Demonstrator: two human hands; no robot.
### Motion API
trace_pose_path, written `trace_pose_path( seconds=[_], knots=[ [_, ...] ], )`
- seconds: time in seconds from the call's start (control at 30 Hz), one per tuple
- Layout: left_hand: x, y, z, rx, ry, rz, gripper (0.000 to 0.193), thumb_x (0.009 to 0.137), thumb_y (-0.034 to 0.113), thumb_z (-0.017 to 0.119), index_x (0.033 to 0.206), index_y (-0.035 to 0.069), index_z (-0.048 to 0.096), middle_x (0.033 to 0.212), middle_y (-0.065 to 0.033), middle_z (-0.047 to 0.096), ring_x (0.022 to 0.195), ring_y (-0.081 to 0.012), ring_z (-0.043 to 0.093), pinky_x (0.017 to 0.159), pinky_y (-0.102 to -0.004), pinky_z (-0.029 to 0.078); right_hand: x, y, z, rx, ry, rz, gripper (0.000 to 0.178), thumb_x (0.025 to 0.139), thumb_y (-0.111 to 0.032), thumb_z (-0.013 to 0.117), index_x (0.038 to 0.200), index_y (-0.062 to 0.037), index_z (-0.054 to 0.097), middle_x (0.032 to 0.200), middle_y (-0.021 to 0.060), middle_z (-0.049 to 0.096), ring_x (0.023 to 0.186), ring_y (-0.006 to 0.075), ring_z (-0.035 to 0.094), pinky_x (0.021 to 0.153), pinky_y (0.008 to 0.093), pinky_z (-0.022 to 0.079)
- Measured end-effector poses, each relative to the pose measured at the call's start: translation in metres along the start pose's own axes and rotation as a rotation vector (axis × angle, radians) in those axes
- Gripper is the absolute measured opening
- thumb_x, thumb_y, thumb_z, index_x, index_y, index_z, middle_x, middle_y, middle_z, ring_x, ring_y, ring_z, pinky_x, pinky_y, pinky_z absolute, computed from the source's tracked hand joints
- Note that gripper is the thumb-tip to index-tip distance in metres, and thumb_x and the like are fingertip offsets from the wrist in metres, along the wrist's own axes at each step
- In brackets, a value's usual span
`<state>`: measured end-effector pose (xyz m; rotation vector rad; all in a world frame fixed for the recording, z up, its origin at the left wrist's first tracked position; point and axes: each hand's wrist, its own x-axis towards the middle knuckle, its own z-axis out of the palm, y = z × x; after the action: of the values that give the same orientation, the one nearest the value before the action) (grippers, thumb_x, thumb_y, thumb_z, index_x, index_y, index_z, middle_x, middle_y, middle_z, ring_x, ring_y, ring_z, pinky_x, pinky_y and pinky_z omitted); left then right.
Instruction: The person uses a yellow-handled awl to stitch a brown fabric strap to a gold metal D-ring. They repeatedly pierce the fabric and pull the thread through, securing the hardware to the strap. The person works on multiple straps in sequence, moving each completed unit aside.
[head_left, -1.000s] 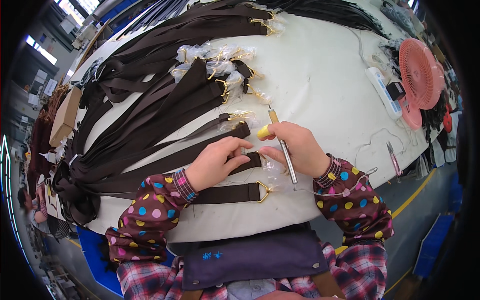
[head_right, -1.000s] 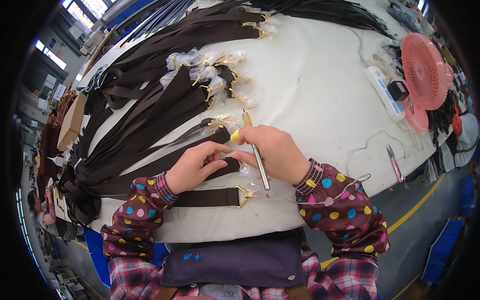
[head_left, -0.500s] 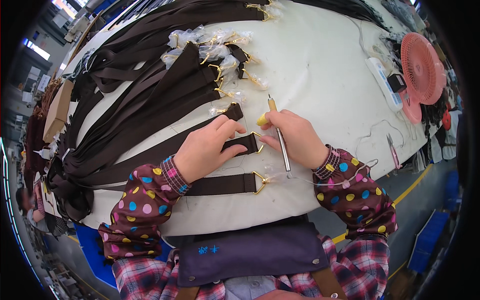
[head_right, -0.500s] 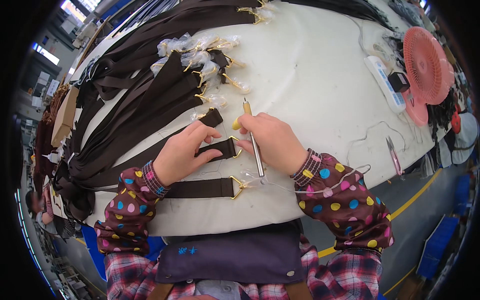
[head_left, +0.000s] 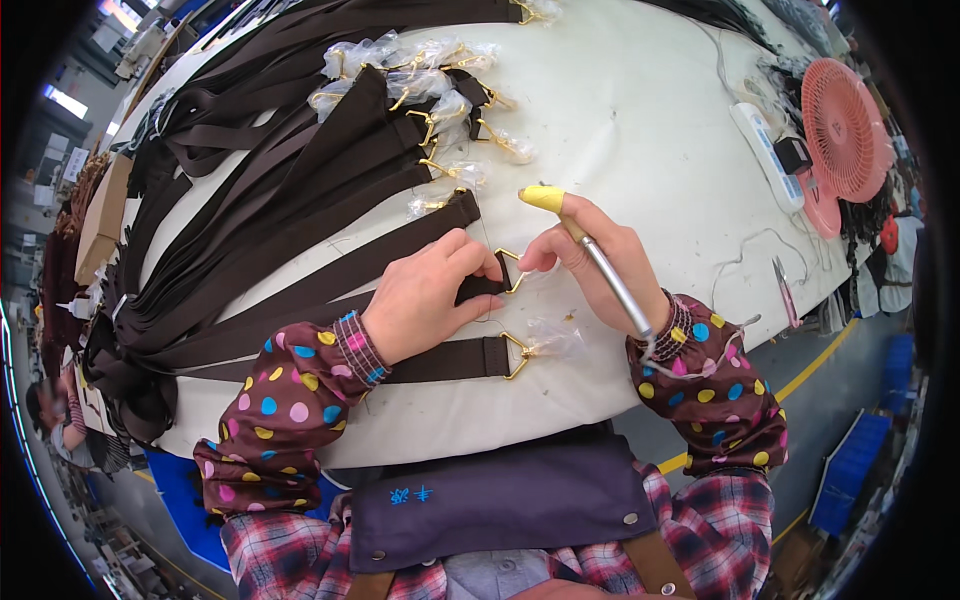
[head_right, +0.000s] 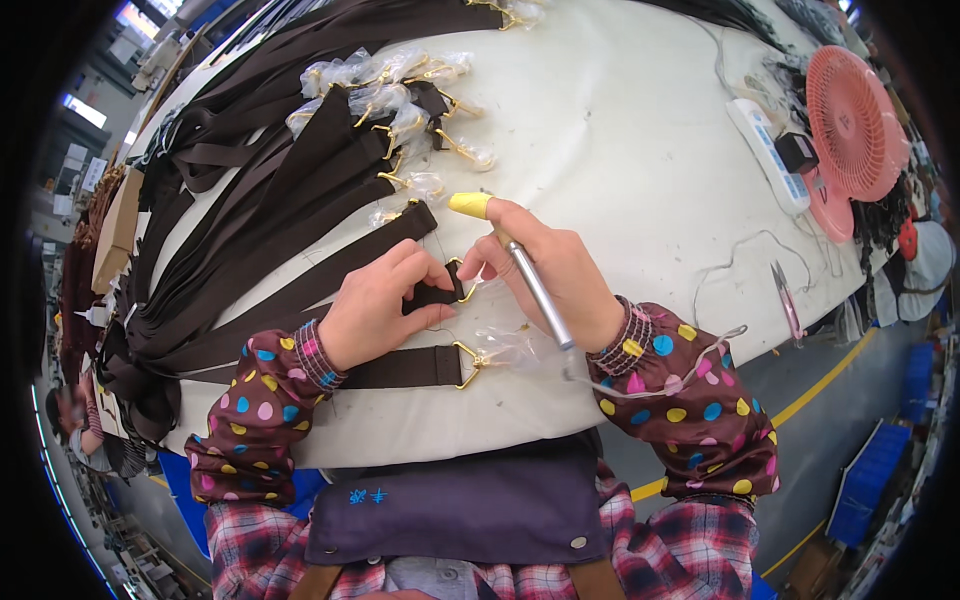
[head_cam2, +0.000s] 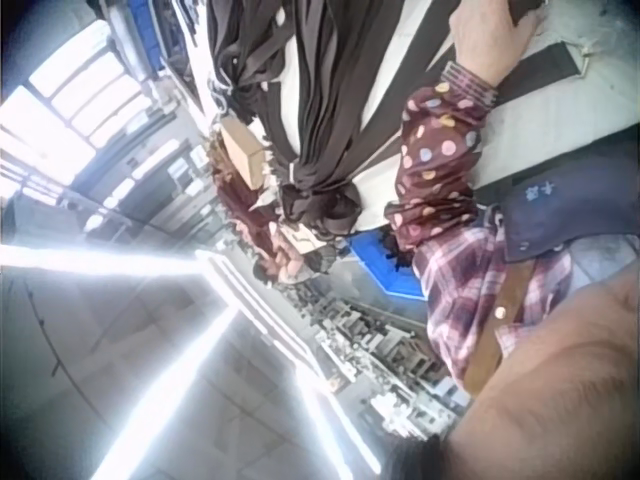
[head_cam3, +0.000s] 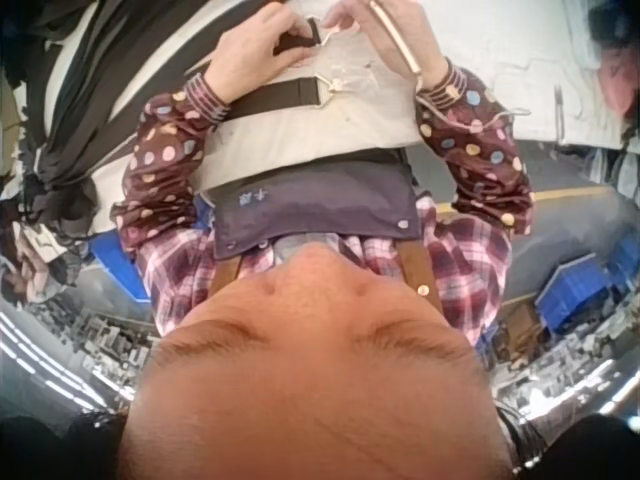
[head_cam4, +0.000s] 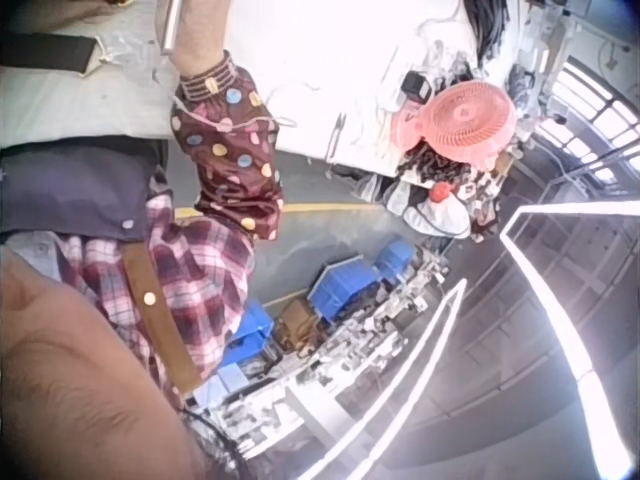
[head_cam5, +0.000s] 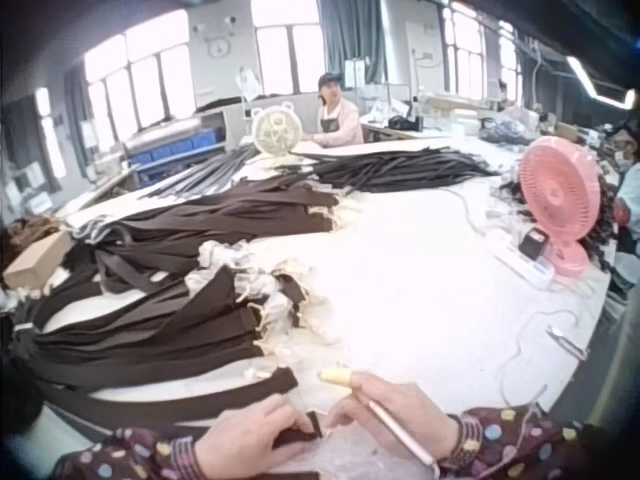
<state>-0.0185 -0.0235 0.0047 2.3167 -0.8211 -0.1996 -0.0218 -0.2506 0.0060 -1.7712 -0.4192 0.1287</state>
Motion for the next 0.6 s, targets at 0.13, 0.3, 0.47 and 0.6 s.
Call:
trace_pose_path(
  seconds=[0.13,0.3,0.47,0.6],
  knots=[
    [0.002,0.002,-0.002,-0.109,-0.041,-0.109,0.018,0.082,0.016,0.074,0.091,0.008,0.06,0.086,-0.0044,0.055,0.072,-0.0192,0.058,0.064,-0.0321,0.047,-0.002,0.009,0.002,0.1,-0.03,-0.083,0.026,0.098,-0.02,0.058,0.112,0.002,0.064,0.092,0.0079,0.066,0.078,0.0135,0.062,0.074,0.0265,0.05],
    [-0.001,-0.008,-0.003,-0.261,-0.003,-0.111,0.015,0.084,0.012,0.071,0.09,0.006,0.059,0.083,-0.0056,0.054,0.067,-0.0176,0.054,0.063,-0.031,0.045,0.004,0.01,0.012,-0.176,-0.01,-0.191,0.018,0.086,-0.013,0.069,0.092,0.0007,0.059,0.076,0.0072,0.058,0.068,0.0156,0.053,0.062,0.0305,0.042],
    [-0.001,-0.006,-0.006,-0.248,-0.022,-0.119,0.012,0.086,0.007,0.067,0.093,0.004,0.058,0.086,-0.0037,0.057,0.069,-0.0122,0.052,0.059,-0.0262,0.042,0.005,0.013,0.015,-0.263,0.021,-0.171,0.022,0.083,-0.012,0.071,0.082,-0.0019,0.051,0.074,0.0079,0.058,0.069,0.0172,0.054,0.062,0.031,0.042],
    [-0.002,-0.01,-0.004,-0.235,0.002,-0.072,0.012,0.087,0.005,0.066,0.094,0.003,0.058,0.087,-0.0043,0.06,0.073,-0.0129,0.054,0.061,-0.0262,0.042,0.005,0.011,0.016,-0.233,-0.01,-0.156,0.022,0.082,-0.012,0.071,0.083,-0.0022,0.052,0.074,0.0088,0.057,0.069,0.0181,0.054,0.062,0.0316,0.042]
  ],
)
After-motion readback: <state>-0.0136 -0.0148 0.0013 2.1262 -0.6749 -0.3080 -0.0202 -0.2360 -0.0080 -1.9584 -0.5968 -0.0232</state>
